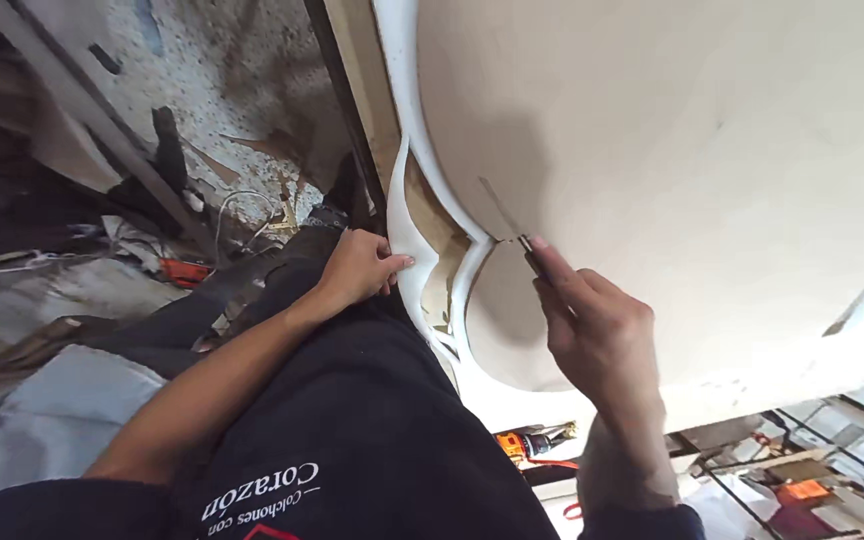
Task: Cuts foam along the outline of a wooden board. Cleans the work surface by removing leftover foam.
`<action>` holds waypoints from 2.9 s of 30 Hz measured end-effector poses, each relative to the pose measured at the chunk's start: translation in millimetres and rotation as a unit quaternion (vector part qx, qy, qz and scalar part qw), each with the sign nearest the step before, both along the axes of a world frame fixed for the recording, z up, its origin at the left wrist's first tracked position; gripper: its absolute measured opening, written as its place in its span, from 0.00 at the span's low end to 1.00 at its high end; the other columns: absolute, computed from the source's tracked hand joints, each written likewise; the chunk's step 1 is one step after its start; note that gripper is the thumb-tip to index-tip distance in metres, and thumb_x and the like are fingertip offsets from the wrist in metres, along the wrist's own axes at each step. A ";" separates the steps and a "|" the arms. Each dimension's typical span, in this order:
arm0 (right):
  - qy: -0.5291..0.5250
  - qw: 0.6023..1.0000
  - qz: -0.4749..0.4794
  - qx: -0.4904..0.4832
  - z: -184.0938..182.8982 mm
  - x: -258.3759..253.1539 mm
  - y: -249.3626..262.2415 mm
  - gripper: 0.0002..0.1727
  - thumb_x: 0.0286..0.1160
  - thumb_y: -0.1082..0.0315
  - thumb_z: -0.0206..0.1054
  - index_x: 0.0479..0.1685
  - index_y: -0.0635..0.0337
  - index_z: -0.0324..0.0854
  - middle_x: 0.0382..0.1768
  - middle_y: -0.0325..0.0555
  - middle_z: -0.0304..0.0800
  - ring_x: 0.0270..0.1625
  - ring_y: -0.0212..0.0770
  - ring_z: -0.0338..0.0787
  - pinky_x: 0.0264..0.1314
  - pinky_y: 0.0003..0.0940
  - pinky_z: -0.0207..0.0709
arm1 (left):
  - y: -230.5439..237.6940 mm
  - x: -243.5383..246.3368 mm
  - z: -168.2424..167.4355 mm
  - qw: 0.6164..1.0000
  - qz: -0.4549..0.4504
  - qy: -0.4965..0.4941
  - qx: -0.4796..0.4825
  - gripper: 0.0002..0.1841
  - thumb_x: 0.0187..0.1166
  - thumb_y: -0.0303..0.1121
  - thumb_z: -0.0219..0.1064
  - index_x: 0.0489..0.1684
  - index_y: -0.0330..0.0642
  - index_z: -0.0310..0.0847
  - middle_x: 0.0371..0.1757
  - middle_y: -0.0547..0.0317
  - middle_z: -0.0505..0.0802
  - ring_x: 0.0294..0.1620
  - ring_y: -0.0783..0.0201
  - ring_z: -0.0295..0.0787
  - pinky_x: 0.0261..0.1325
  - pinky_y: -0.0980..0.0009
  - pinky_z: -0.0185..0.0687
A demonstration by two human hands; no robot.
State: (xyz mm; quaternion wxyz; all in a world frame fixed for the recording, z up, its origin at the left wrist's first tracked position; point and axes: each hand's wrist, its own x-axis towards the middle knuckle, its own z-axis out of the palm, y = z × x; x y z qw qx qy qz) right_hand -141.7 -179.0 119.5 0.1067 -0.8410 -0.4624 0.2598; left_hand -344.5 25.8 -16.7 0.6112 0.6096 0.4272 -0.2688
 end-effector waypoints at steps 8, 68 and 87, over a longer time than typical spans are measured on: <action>-0.007 0.990 -0.096 0.106 -44.2 -39.5 22.8 0.24 0.88 0.64 0.60 0.82 0.44 0.78 0.34 0.47 0.90 0.31 0.40 0.87 0.34 0.35 0.81 | 11.7 -16.4 25.0 0.984 -0.144 -0.067 0.079 0.24 0.82 0.55 0.66 0.36 0.40 0.88 0.30 0.56 0.92 0.32 0.61 0.90 0.45 0.54 0.88; -0.057 0.443 -0.828 0.338 1.5 153.1 734.7 0.33 0.87 0.65 0.62 0.92 0.52 0.62 0.25 0.45 0.85 0.13 0.41 0.82 0.11 0.40 0.82 | 718.0 514.9 92.6 0.755 -0.618 -0.145 0.165 0.42 0.81 0.64 0.60 0.82 0.36 0.62 0.50 0.41 0.93 0.54 0.43 0.94 0.58 0.41 0.88; -0.104 0.259 -0.891 0.357 -18.1 228.6 759.7 0.36 0.85 0.66 0.58 0.95 0.49 0.55 0.39 0.49 0.91 0.18 0.44 0.89 0.18 0.45 0.91 | 561.1 1094.0 26.2 0.872 -0.383 -0.306 -0.009 0.37 0.80 0.49 0.71 0.83 0.33 0.65 0.78 0.40 0.80 0.77 0.50 0.81 0.76 0.54 0.81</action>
